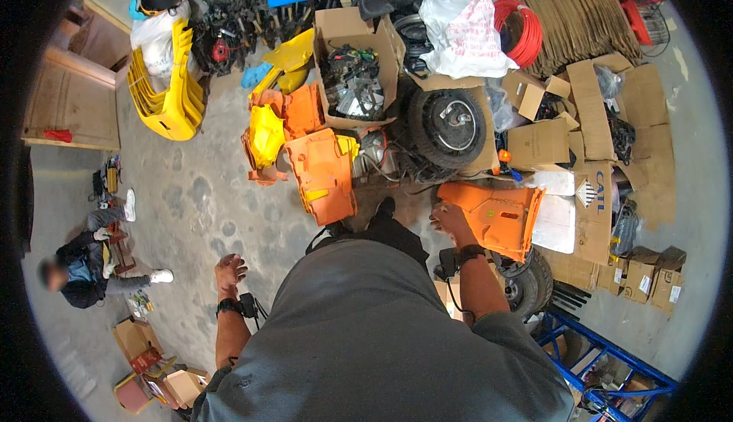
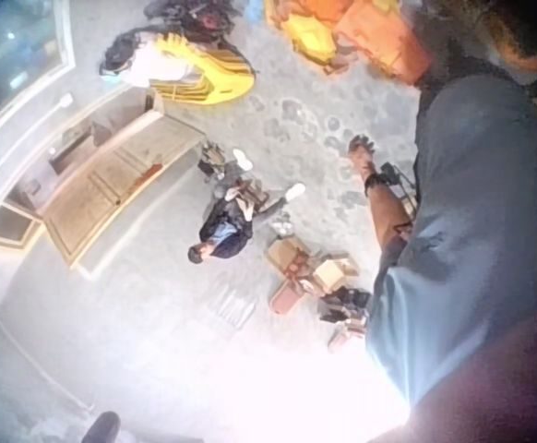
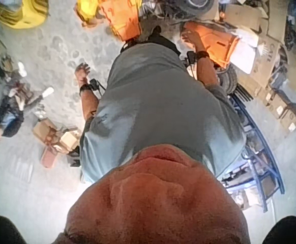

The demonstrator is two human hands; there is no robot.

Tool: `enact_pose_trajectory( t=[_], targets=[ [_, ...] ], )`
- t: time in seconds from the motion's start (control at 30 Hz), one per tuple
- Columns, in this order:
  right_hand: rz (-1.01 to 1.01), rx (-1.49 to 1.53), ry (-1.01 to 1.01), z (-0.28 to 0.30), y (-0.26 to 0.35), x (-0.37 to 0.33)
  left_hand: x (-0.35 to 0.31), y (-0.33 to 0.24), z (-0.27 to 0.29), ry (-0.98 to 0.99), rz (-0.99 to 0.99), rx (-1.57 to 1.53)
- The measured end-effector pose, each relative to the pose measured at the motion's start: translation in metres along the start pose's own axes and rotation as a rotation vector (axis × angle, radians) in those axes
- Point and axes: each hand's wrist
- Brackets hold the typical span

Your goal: Connecting wires and assembling yellow motorcycle fairing components.

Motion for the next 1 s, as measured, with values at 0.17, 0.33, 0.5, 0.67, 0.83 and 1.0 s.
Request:
enact_pose_trajectory(
  t=[0.17,0.33,0.5,0.67,0.83,1.0],
  targets=[
    [0.025,-0.023,-0.003,-0.005,0.004,-0.003,0.006,0.002,0.001,0.009,-0.019,0.001],
    [0.047,-0.064,0.005,-0.005,-0.001,0.000,0.006,-0.004,0.002,0.007,-0.022,-0.028],
    [0.098,-0.037,0.117,0.000,-0.004,0.010,0.010,0.022,0.011,0.028,-0.031,-0.109],
    [0.140,0.492,0.349,0.066,-0.124,0.111,0.016,0.009,-0.017,0.108,-0.081,-0.198],
    [0.112,0.484,0.443,0.054,-0.107,0.094,0.032,0.021,-0.004,0.071,-0.064,-0.120],
    [0.147,0.062,0.157,0.005,-0.034,0.038,0.066,0.074,0.045,0.313,-0.003,-0.387]
  ],
)
Point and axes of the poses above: each hand's wrist, its own x-axis towards the middle knuckle, its own z-axis out of the back of the hand, y = z × x, and after that the axes turned 2 degrees about x, right-handed
